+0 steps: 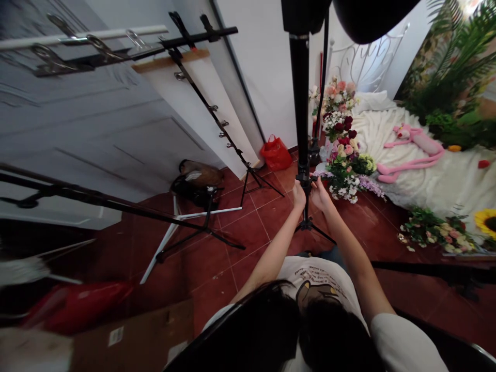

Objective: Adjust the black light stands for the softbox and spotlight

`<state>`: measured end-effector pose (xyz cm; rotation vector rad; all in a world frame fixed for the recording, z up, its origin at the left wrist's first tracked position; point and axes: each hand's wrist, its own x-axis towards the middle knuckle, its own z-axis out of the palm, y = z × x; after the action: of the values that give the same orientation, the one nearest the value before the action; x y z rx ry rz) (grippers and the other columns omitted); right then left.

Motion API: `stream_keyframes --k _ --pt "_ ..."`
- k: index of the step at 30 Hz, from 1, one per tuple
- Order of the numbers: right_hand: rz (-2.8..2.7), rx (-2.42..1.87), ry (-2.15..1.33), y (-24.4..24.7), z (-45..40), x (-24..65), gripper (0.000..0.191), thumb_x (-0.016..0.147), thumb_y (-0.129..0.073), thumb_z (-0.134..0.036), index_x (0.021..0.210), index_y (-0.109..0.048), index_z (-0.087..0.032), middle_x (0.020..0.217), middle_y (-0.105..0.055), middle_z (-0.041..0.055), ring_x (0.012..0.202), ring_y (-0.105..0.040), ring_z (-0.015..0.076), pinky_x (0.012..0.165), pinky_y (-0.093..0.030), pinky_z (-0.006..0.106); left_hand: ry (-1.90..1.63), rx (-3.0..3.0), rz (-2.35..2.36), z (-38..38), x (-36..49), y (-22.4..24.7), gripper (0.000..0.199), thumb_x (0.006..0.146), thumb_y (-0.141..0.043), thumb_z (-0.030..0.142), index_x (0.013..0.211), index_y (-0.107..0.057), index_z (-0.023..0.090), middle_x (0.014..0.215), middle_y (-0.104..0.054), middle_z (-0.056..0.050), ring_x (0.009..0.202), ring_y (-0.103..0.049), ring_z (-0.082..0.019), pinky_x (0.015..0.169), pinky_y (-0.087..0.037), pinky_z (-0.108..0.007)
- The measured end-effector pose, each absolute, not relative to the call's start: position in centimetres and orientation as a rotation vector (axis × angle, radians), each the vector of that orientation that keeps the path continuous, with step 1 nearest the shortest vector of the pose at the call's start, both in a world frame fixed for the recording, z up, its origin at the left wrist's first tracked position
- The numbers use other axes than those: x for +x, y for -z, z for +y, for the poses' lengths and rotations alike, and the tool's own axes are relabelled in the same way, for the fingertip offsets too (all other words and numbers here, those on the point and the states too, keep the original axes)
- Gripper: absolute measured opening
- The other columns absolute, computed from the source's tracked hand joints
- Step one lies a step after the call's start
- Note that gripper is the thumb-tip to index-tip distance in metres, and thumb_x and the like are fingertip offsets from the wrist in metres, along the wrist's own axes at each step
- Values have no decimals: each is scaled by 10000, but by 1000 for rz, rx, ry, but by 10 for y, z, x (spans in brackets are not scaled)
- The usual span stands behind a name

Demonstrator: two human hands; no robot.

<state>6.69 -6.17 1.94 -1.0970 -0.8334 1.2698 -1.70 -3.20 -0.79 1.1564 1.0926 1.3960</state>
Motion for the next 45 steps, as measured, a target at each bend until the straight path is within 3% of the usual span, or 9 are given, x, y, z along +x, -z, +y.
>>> stream_keyframes --k 5,12,18,28,33,38,42,45 --pt "-754 -1089 -1196 -20 -48 49 695 734 -480 -891 866 -653 -231 869 -742 78 1020 -689 244 867 -576 385 -1386 1130 1105 -30 -16 12 742 943 -247 735 974 -692 143 991 -739 -136 943 -698 -206 898 -545 -337" --pt "-565 -1140 -990 -21 -38 50 508 678 -659 -738 765 -553 -250 779 -658 0 847 -664 173 742 -551 280 -1395 1121 1127 -31 -17 9 756 925 -256 764 954 -693 147 977 -739 -135 941 -696 -213 914 -547 -351" --pt "-646 -1327 -800 -30 -37 58 629 643 -734 -696 567 -298 -250 522 -321 -80 511 -378 89 496 -368 220 -1399 1082 1140 -31 -16 7 751 919 -262 772 928 -693 157 954 -739 -119 928 -692 -210 900 -551 -343" --pt "-554 -1517 -587 -35 -28 50 555 746 -740 -447 541 -260 -258 504 -310 -82 514 -325 92 501 -329 220 -1395 1074 1135 -29 -15 10 730 944 -260 734 942 -695 148 956 -737 -122 945 -695 -209 904 -548 -341" --pt "-580 -1546 -539 -32 -26 49 541 761 -722 -463 581 -254 -261 539 -273 -89 531 -311 97 513 -339 216 -1400 1042 1167 -34 -12 4 716 965 -264 697 984 -704 133 1013 -744 -140 1010 -695 -217 921 -535 -335" --pt "-705 -1368 -719 -31 -38 60 575 738 -722 -604 576 -295 -255 535 -326 -83 507 -365 93 521 -399 226 -1425 1005 1187 -45 -10 -4 681 986 -276 654 1039 -708 131 1063 -742 -159 1042 -696 -225 950 -525 -348" --pt "-664 -1284 -1001 -34 -67 80 477 696 -770 -606 642 -480 -232 634 -565 -35 597 -579 112 631 -536 242 -1466 986 1285 -67 -10 3 549 1032 -261 485 1147 -678 146 1202 -706 -151 1166 -653 -224 1056 -475 -385" --pt "-606 -1253 -1118 -35 -100 105 392 679 -816 -537 715 -588 -220 729 -681 9 659 -664 131 682 -588 261 -1465 1009 1450 -96 -6 23 403 1000 -365 328 1279 -597 155 1369 -603 -162 1336 -538 -248 1174 -363 -418"
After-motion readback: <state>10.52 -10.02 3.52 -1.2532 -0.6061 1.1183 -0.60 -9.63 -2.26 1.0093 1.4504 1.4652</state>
